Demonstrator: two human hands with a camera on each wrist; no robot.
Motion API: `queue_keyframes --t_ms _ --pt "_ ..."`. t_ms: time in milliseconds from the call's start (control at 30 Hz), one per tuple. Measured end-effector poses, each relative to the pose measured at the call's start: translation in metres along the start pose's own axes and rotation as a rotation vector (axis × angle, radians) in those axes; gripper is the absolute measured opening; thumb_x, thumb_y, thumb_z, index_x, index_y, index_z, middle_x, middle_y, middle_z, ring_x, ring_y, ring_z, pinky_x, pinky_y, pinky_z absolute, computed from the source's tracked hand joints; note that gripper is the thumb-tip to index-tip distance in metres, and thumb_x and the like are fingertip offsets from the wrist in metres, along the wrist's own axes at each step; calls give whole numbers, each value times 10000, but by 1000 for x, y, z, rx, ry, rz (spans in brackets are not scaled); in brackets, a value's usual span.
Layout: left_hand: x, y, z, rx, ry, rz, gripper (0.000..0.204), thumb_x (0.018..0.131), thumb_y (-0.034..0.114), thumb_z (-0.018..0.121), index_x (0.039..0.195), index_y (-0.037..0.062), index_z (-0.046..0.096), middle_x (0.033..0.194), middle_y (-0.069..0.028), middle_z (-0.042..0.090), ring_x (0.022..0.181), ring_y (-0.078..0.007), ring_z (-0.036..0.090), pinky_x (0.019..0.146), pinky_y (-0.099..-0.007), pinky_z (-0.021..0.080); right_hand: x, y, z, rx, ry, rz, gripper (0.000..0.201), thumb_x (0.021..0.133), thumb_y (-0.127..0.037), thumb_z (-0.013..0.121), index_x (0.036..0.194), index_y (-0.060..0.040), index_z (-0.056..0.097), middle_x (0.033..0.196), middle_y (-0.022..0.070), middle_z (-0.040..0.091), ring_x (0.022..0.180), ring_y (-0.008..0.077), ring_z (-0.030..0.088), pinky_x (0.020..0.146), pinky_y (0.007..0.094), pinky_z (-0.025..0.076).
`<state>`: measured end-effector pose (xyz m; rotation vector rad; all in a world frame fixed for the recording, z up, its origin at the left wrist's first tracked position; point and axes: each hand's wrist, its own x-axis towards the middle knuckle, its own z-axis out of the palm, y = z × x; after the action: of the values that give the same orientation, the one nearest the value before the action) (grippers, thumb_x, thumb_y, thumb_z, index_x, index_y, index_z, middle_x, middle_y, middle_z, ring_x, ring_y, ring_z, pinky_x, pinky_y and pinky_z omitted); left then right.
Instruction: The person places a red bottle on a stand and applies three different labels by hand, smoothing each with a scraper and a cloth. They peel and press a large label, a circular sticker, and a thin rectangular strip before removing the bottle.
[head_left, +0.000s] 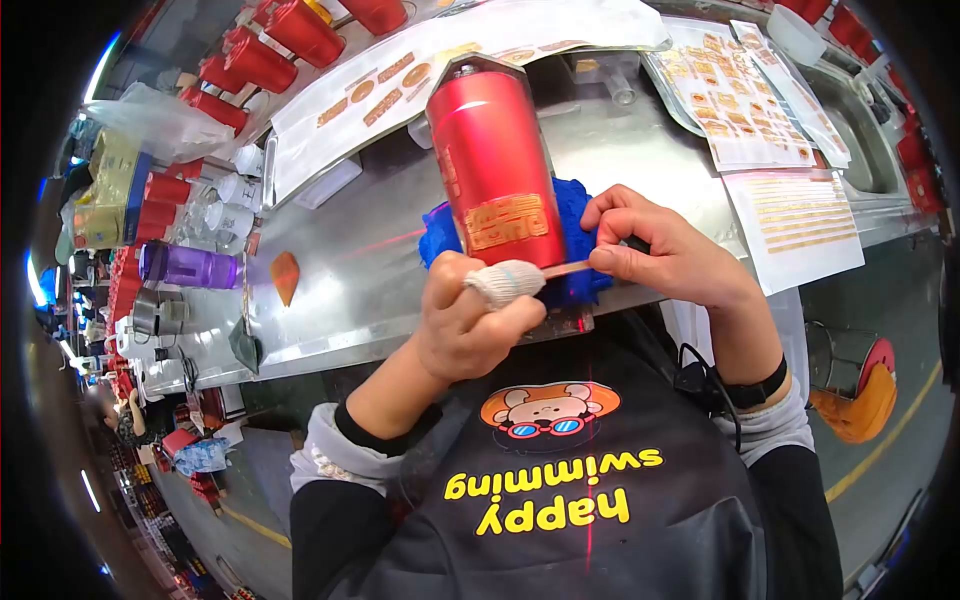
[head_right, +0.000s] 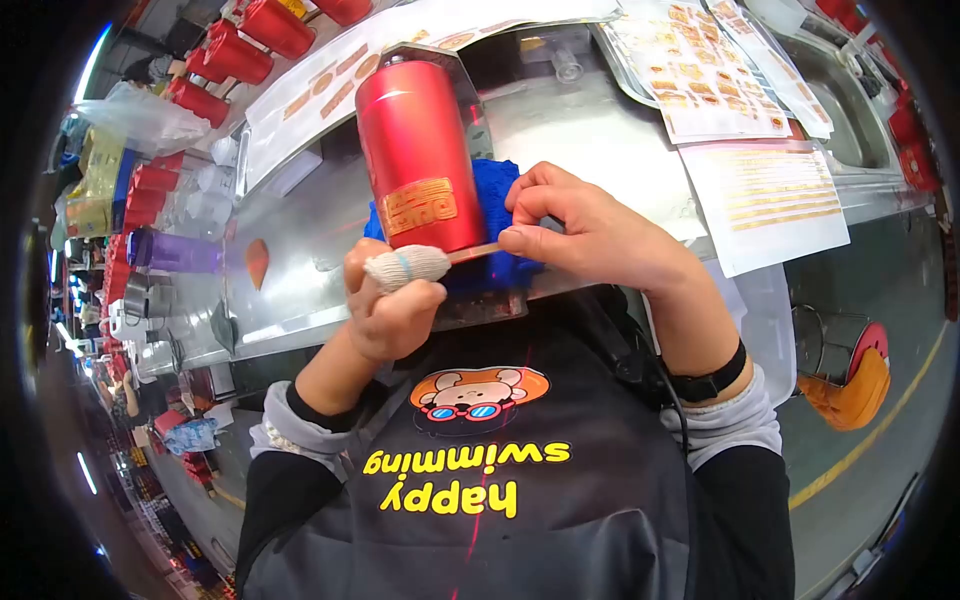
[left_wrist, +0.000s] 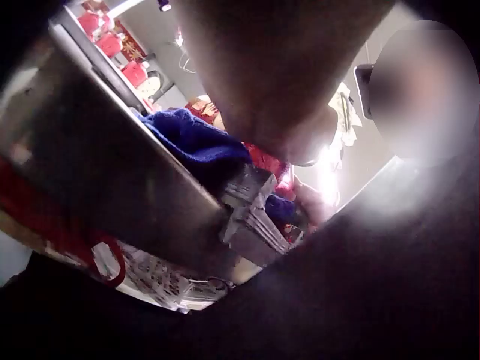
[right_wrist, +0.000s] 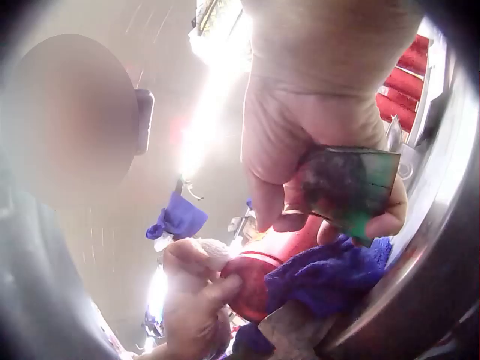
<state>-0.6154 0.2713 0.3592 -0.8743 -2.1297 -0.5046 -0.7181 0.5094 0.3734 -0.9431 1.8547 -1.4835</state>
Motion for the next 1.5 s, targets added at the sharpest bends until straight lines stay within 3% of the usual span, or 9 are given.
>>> queue_keyframes --t_ms 167,367,500,733,900,1067,1167,1400,1500 --pt "-9 4 3 -13 30 -66 434 633 -33 732 1001 131 572 982 -94 639 803 -269 526 663 -375 448 2 2 0 -18 -13 -8 259 946 -246 656 833 -26 582 1130 47 478 892 94 467 762 242 417" --pt "-34 2 9 -89 212 -279 431 745 30 747 1096 78 502 1034 -137 615 883 -316 569 812 -447 404 2 -3 -2 -18 -12 -18 267 945 -255 652 805 -44 567 1137 51 484 928 108 465 794 251 406" --pt "-35 4 -3 94 71 -360 445 749 67 766 1095 79 487 1052 -135 620 903 -305 578 816 -441 395 4 -5 -3 -58 -17 -15 275 943 -256 651 789 -50 554 1142 62 497 942 119 463 813 258 397" --pt "-25 4 -7 61 66 -264 431 778 51 769 1071 94 455 989 -120 608 857 -305 570 832 -453 414 -4 -25 -5 -110 -14 -72 243 927 -240 663 815 -42 579 1138 70 522 947 136 479 821 275 407" --pt "-21 9 -5 10 77 -188 410 765 -22 745 1044 109 473 994 -134 634 831 -320 552 735 -427 457 -10 -41 -8 -57 -35 -157 226 929 -234 663 834 -42 590 1131 72 520 952 139 481 826 279 406" --pt "-22 6 -5 -13 67 -161 389 765 -28 736 1027 108 483 1002 -130 634 820 -314 540 727 -434 457 -15 -24 -9 -50 20 -72 252 926 -251 660 803 -52 566 1133 84 515 954 133 460 820 269 390" --pt "-16 2 -2 -24 70 -61 377 676 19 730 998 119 560 1081 -114 650 856 -272 538 711 -373 467 -14 -13 -8 -58 39 -43 266 929 -267 652 795 -58 558 1130 76 510 945 122 450 817 261 381" --pt "5 -2 -1 124 -89 116 292 678 230 700 954 245 605 1063 70 638 892 -170 497 713 -313 422 -10 -6 -8 -27 49 6 225 930 -221 658 825 -29 604 1105 74 525 980 146 495 848 272 411" --pt "12 -4 4 92 -76 186 282 669 226 701 935 234 606 1051 67 640 867 -169 500 705 -312 419 -10 -2 -7 -33 39 -10 235 940 -233 644 809 -53 569 1130 64 513 937 107 461 819 258 388"
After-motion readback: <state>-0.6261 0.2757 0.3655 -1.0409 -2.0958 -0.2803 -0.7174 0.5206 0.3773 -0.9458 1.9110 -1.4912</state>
